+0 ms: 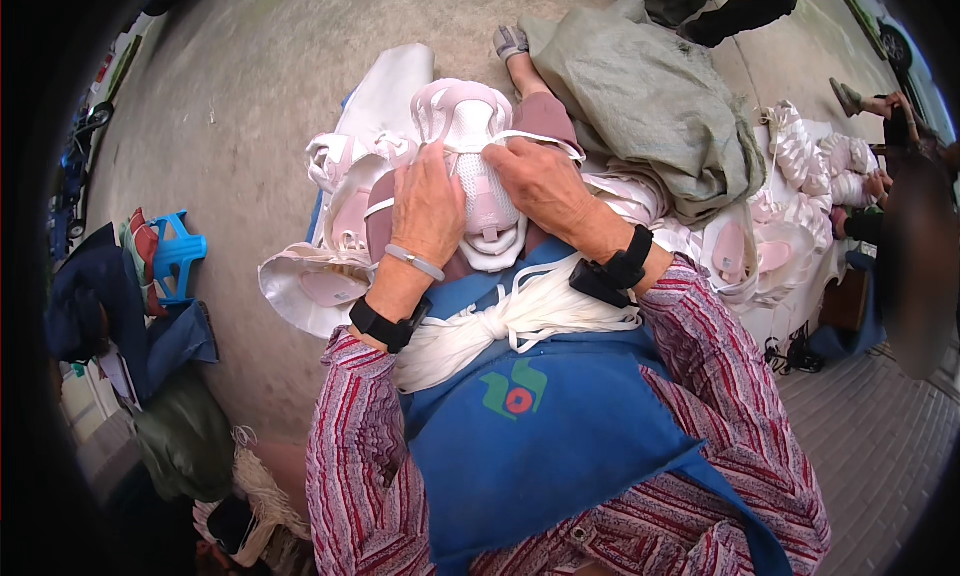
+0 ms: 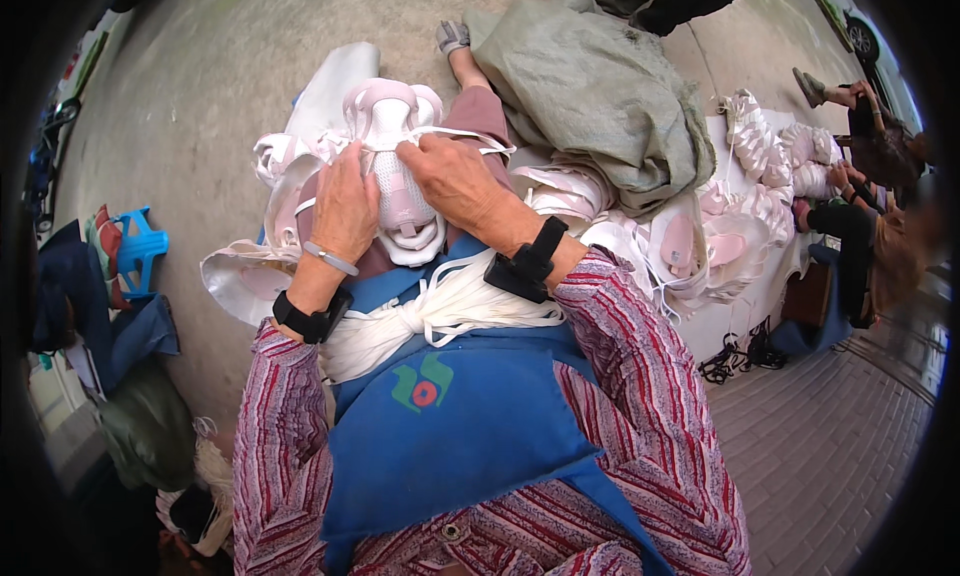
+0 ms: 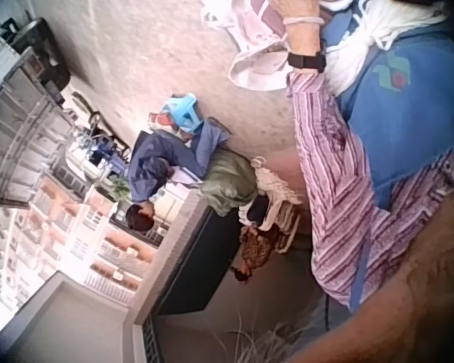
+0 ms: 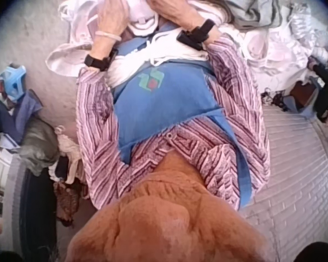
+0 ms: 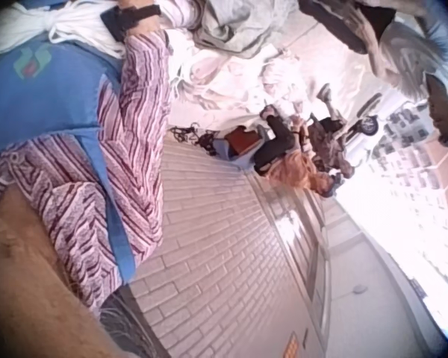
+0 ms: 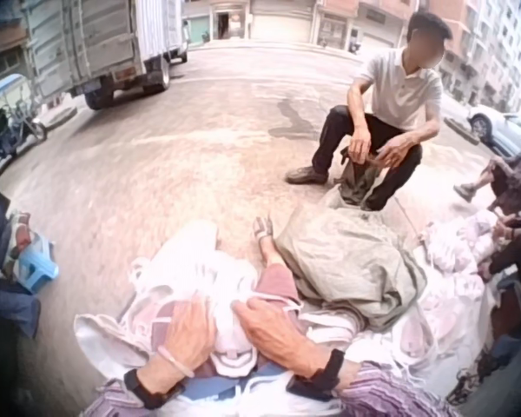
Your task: Thread laces through the eyelets of several pairs of pink and white sneakers.
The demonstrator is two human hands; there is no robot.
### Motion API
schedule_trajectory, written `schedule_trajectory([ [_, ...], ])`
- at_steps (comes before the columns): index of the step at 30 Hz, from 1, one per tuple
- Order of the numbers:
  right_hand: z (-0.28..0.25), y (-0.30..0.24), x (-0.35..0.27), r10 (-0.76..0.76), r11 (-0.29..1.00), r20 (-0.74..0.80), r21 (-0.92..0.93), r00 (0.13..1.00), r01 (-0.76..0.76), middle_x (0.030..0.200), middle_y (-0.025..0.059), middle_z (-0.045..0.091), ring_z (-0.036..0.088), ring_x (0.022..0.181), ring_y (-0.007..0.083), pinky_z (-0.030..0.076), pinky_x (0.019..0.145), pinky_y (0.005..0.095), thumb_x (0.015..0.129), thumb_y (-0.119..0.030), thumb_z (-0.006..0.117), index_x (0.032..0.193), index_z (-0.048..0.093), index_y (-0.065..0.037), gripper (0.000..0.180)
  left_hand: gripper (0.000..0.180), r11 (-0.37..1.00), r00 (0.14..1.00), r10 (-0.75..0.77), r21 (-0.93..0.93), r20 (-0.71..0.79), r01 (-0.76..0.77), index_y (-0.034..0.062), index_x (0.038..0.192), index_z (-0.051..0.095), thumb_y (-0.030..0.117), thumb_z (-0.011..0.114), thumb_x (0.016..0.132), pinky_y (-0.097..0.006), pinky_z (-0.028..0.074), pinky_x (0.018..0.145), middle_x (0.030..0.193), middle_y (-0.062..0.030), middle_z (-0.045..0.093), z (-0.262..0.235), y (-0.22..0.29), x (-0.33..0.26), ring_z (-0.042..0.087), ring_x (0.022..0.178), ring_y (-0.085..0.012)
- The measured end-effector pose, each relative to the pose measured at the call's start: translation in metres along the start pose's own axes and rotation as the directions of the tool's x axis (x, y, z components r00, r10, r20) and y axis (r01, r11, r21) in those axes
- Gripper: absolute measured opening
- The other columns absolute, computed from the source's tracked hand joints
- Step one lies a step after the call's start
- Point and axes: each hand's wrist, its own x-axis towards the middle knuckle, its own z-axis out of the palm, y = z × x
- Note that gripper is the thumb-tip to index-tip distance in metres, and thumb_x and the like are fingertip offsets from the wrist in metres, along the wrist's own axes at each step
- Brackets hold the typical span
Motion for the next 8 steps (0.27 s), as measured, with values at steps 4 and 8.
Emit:
schedule_trajectory([
  [4,0.004,-0.006,0.007,-0.068,0.981,0.082,-0.174,0.994,0.081,0.078,0.0107,0.058,0.063,0.068,0.0272,0.051,0.057,0.0369,0.082,-0.008,0.056,0.098,0.056,-0.005,0.016,0.046,0.996,0.999,-0.014,0.09,0.043,0.01,-0.0043,0.125,0.042,0.007,0.054,0.083,-0.051,0.029,0.102,0.116,-0.0207,0.056,0.003,-0.011,-0.005,0.053,0.111,-0.0338],
  [8,0.0,-0.008,0.011,-0.005,0.955,0.183,-0.291,0.983,0.059,0.079,0.0112,0.059,0.067,0.073,0.0259,0.053,0.06,0.0355,0.083,-0.009,0.056,0.098,0.056,-0.006,0.015,0.047,0.998,0.998,-0.023,0.064,0.059,0.02,-0.0035,0.127,0.042,0.007,0.053,0.083,-0.052,0.028,0.104,0.117,-0.0195,0.057,0.011,-0.012,-0.002,0.054,0.111,-0.0338],
])
